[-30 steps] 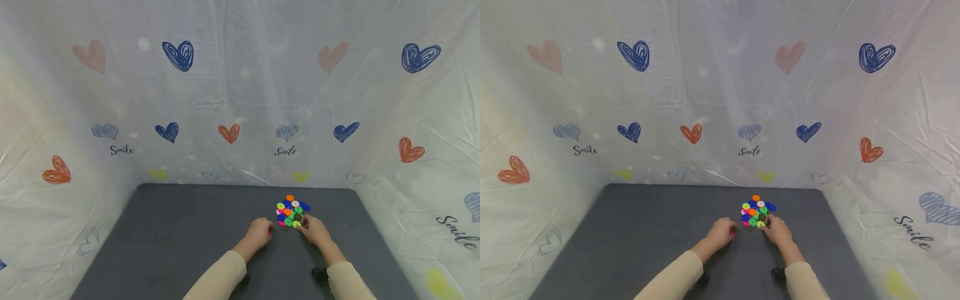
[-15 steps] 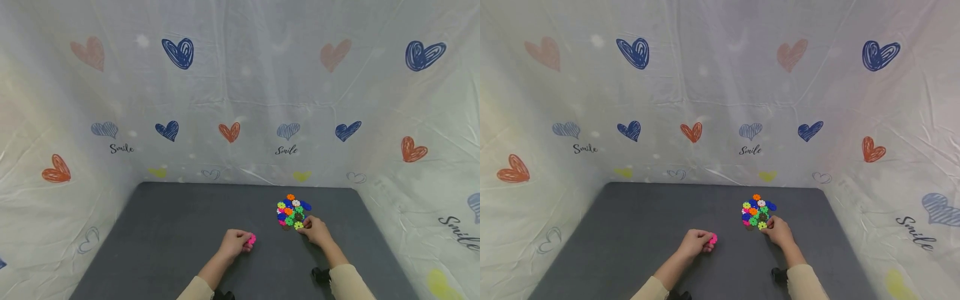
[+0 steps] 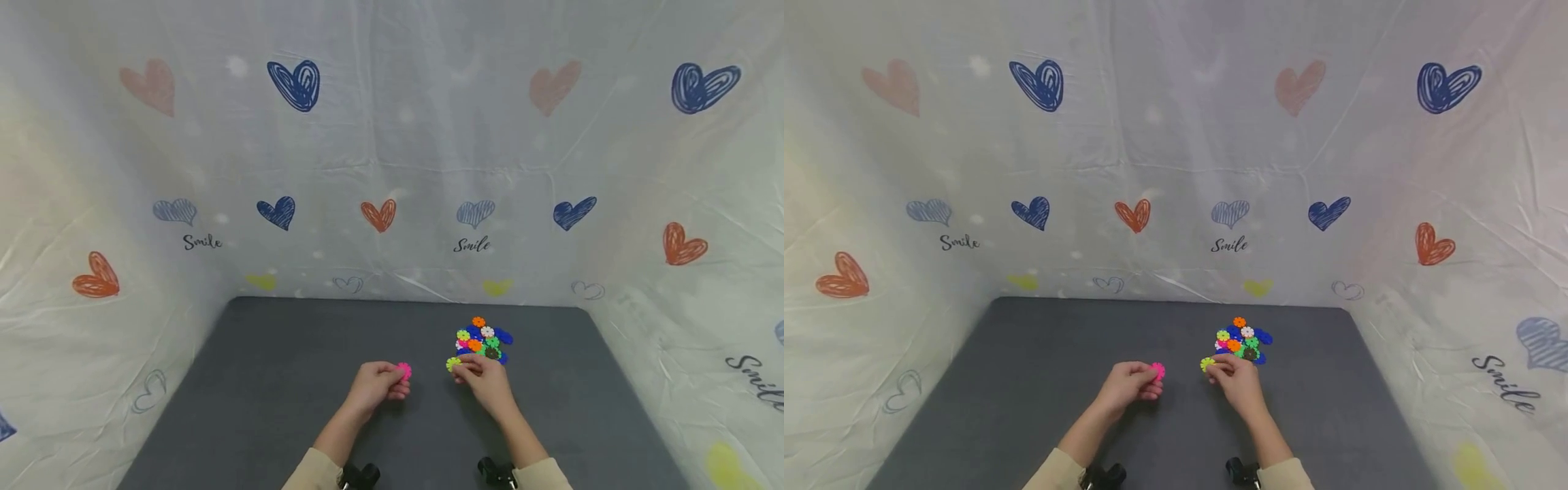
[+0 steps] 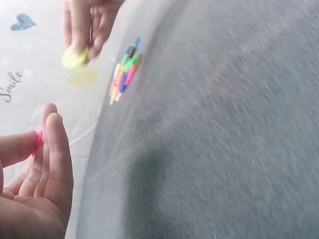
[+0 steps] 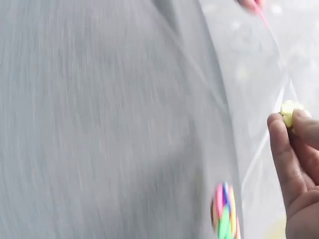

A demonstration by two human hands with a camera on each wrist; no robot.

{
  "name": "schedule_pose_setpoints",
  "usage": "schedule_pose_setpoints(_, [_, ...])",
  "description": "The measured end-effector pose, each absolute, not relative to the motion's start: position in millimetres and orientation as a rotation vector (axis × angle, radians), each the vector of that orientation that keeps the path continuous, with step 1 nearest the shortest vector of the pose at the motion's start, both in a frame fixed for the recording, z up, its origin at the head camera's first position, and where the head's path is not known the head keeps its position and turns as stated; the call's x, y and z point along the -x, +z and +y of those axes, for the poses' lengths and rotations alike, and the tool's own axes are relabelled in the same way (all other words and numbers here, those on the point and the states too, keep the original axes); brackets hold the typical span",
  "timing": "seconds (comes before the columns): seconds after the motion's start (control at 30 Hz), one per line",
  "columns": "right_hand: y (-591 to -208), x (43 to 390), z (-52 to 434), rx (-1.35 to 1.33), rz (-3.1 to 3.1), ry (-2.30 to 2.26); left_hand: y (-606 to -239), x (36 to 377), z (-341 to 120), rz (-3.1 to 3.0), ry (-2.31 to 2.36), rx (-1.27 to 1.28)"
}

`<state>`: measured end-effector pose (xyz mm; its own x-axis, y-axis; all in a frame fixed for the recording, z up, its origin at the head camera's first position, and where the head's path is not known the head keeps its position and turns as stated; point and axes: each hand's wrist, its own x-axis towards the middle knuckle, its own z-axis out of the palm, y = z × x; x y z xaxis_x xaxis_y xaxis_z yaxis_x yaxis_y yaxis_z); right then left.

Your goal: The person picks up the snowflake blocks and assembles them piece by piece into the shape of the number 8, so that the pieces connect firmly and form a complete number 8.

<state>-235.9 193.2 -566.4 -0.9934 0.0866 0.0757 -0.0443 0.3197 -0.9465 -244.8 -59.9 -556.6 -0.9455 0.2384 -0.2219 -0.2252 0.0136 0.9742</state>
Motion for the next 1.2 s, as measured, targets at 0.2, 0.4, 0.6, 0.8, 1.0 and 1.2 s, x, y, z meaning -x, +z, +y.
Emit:
schedule_pose_setpoints(0.2, [-562.4,232.6,156.0,-0.177,-2.441,1.652,-550.8,243.2,-55.4,1.996,2.002,-0.013])
schedule_pose_setpoints(0.4, [-560.0,228.1,140.5,-0.213,-2.398,1.588,-544.1,240.4,-57.0,2.010,2.003,-0.001])
schedule_pose_setpoints(0.6, [-558.9,228.8,136.7,-0.268,-2.399,1.564,-541.6,240.1,-56.6,2.040,1.983,-0.014])
schedule_pose_setpoints(0.8, [-557.2,229.2,134.6,-0.252,-2.366,1.550,-542.0,237.6,-49.2,1.987,2.020,0.026])
schedule_pose_setpoints(1.0, [-558.3,226.5,129.0,-0.202,-2.241,1.697,-542.5,236.2,-38.1,1.917,2.118,0.113])
schedule_pose_setpoints(1.2, [-564.5,225.2,130.6,-0.209,-2.304,1.642,-548.4,236.4,-39.7,2.016,2.062,0.075])
